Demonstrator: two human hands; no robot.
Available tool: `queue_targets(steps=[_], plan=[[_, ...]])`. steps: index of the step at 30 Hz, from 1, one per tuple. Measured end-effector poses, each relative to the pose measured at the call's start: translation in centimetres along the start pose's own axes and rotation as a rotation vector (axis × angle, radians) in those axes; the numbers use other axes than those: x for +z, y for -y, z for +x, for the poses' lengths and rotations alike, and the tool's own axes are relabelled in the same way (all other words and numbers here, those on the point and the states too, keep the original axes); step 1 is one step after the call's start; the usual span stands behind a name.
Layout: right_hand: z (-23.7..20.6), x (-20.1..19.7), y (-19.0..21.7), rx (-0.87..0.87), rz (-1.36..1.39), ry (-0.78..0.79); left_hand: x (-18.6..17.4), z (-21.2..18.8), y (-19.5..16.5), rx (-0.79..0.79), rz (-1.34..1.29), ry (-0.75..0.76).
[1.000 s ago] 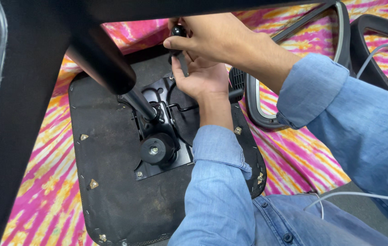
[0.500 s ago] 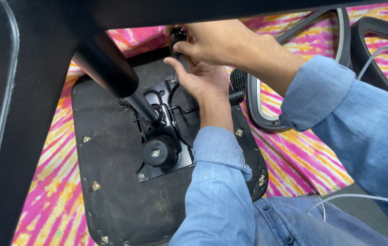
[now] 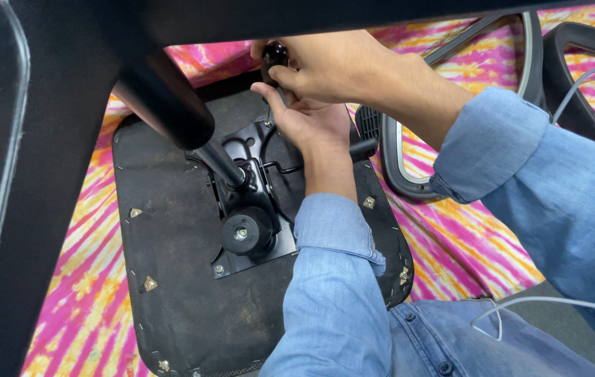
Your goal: The person works under an office chair seat, using a screwdriver to loosen and tighten screws on the seat's tilt and height mechanism. They hold the mechanism plate with one hand while driving screws, then continue turning a knob-like part by hand at the end.
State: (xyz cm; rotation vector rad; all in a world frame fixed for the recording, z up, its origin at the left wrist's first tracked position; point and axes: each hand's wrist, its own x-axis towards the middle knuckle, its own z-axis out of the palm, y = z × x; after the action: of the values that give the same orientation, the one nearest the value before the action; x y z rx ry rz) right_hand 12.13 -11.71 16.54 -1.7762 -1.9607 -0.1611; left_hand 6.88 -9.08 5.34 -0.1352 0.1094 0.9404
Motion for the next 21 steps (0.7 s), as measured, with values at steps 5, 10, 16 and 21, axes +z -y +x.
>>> queue_targets(steps=[5, 10, 16, 21], plan=[[0.33, -0.06, -0.01, 0.179, -0.027, 0.029, -0.76, -0.15, 0.29, -0.037, -0.228, 0.273], [0.52, -0.07, 0.7, 0.276, -0.041, 0.007, -0.76, 0.3, 0.28, 0.004, -0.148, 0.123], [0.06, -0.72, 0.31, 0.056, 0.01, 0.051, -0.6, 0.59, 0.0, -0.012, -0.095, 0.041], [0.02, -0.4, -0.04, 0.018, -0.062, -0.039, -0.85, 0.43, 0.03, -0.025, -0.272, 0.231]])
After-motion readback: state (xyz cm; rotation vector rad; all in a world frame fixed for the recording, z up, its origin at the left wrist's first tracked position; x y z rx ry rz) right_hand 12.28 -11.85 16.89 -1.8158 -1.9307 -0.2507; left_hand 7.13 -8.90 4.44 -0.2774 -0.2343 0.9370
